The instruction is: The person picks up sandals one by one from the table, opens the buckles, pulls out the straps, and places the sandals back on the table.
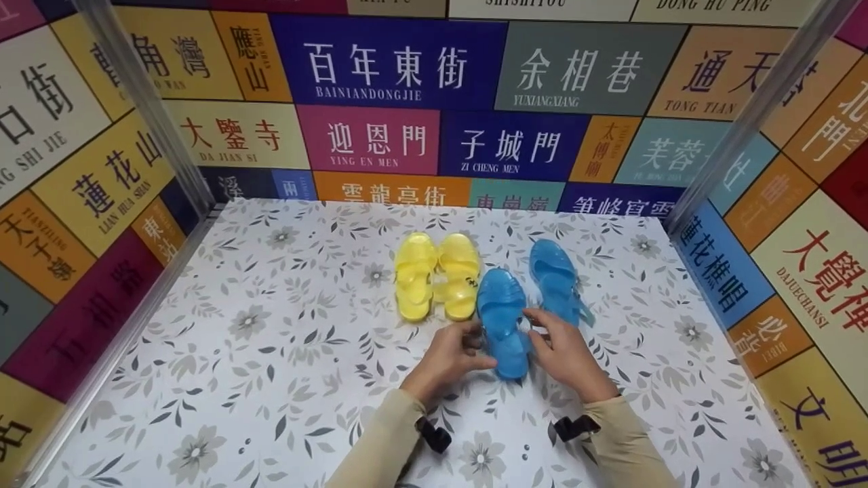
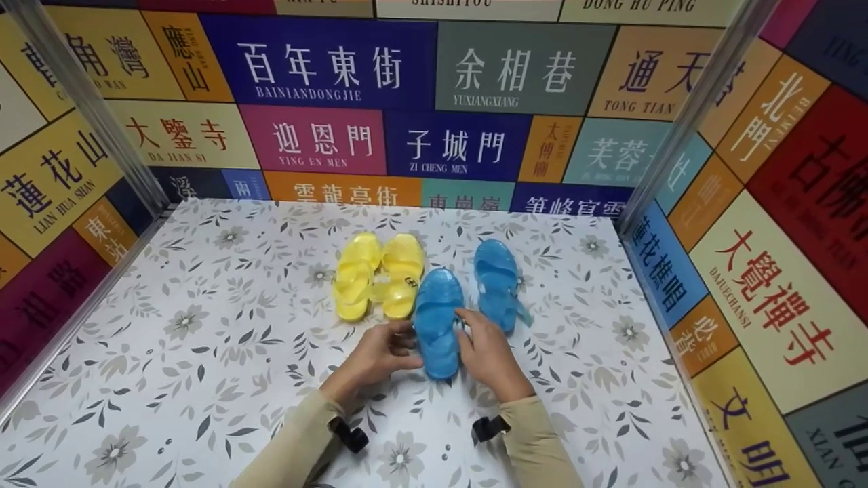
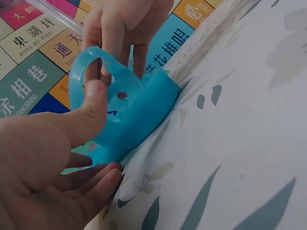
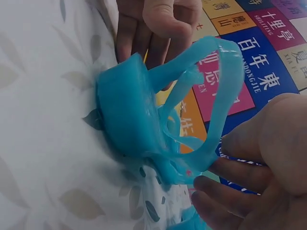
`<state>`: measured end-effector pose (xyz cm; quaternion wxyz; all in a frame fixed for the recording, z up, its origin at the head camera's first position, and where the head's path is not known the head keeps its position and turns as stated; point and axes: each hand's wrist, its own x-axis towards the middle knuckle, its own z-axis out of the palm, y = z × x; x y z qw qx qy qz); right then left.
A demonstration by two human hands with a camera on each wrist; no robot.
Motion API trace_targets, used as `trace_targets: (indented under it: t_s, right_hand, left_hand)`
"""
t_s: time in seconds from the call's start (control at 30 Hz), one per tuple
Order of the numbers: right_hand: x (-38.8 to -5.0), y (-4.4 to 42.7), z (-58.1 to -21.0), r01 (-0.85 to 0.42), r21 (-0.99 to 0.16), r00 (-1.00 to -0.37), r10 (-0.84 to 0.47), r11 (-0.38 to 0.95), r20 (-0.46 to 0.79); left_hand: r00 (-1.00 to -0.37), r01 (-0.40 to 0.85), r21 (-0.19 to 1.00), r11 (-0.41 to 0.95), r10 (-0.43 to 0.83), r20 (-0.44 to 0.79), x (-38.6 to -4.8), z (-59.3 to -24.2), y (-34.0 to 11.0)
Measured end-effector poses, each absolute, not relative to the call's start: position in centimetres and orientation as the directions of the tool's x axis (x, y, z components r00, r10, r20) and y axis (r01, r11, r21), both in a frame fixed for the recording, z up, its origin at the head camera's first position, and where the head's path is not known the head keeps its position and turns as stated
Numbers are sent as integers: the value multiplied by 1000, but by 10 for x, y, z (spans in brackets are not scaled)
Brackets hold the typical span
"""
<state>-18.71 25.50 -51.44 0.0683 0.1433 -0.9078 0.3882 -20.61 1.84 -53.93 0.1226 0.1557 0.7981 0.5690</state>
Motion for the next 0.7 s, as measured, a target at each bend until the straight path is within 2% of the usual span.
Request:
trace_targets:
  t_s: [0.2, 0.43, 0.7]
  right_hand:
    - [-182, 259, -516, -284, -693, -959, -210, 663, 192]
    - [-174, 265, -518, -220, -683, -966, -252, 697, 55]
    - [-175, 269, -524, -158, -790, -934, -350, 592, -75]
  left_hand:
    - [-917, 76, 954, 291, 396, -48, -203, -538, 22]
    - [-909, 94, 939, 330, 414, -55, -202, -538, 25]
    - [-909, 136, 928, 347, 416, -22, -200, -537, 29]
